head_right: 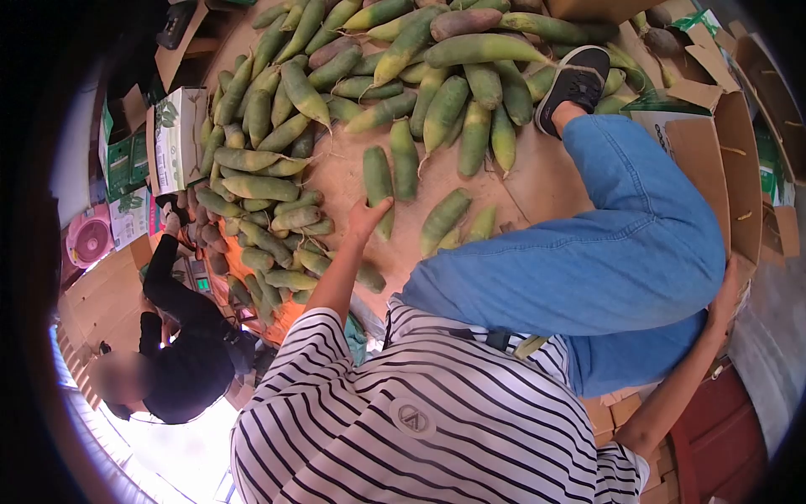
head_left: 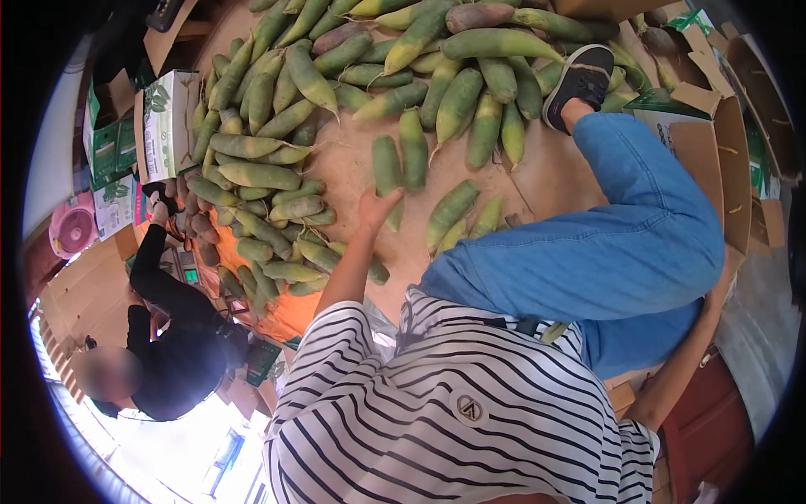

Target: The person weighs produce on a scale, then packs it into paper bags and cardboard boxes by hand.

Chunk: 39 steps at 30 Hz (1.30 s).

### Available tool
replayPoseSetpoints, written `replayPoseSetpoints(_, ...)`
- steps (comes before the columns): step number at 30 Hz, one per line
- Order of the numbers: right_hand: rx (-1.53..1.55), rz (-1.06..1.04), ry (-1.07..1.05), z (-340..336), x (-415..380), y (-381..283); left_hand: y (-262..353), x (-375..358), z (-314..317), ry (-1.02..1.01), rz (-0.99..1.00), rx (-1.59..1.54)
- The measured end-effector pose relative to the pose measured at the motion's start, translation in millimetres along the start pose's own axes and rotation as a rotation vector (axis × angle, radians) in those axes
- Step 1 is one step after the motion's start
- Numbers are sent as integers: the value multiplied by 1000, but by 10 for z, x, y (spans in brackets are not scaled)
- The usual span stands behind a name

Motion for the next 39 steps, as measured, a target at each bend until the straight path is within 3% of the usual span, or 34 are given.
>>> replayPoseSetpoints(3, 105, 98, 28, 4, -9, 20, 655, -58, 10, 8, 267, -118)
replayPoseSetpoints(6, -224, -226, -71, -38, 30, -95, 1563, -171, -412, 95, 459, -255)
replayPoseSetpoints(8, -397, -238, -42, -71, -3, -196, 1655, 178, -829, 345, 292, -380)
replayPoseSetpoints(10, -493, -220, -19, -77, -65, -358, 1325, 967, -1097, 624, 303, -193)
replayPoseSetpoints(12, -510, -175, -21, -40, -100, -510, 833, 1816, -1111, 563, 155, -223)
replayPoseSetpoints(14, -353, -54, -76, 53, -173, -907, 775, 1703, -802, 53, -246, -617)
replayPoseSetpoints(15, -345, -54, -74, 48, -165, -937, 697, 1843, -709, -23, -301, -726)
replayPoseSetpoints(18, -462, -165, -21, 13, -132, -830, 681, 1878, -740, 28, -377, -713)
replayPoseSetpoints(22, -457, -184, 26, 19, -137, -855, 1203, 1412, -824, 125, -67, -343)
replayPoseSetpoints(26, -358, -215, 5, 36, -136, -1102, 1565, 742, -649, 79, 109, -658)
replayPoseSetpoints(30, -376, -235, 34, 59, -134, -1135, 1751, -36, -383, 143, 259, -472)
replayPoseSetpoints(34, -385, -337, 54, 84, -113, -1203, 2094, -594, -213, -56, 307, -472)
replayPoseSetpoints(39, -445, -303, -47, 81, -46, -1463, 3082, -1645, -239, -266, 475, -407)
Point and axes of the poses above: each hand's wrist, its own x-axis towards the middle knuckle, its own z-axis out of the palm, y = z × x, the point moved 9 cm from there along x, towards the middle knuckle, and after that the axes turned 15 degrees about -z, right-handed, at the moved point
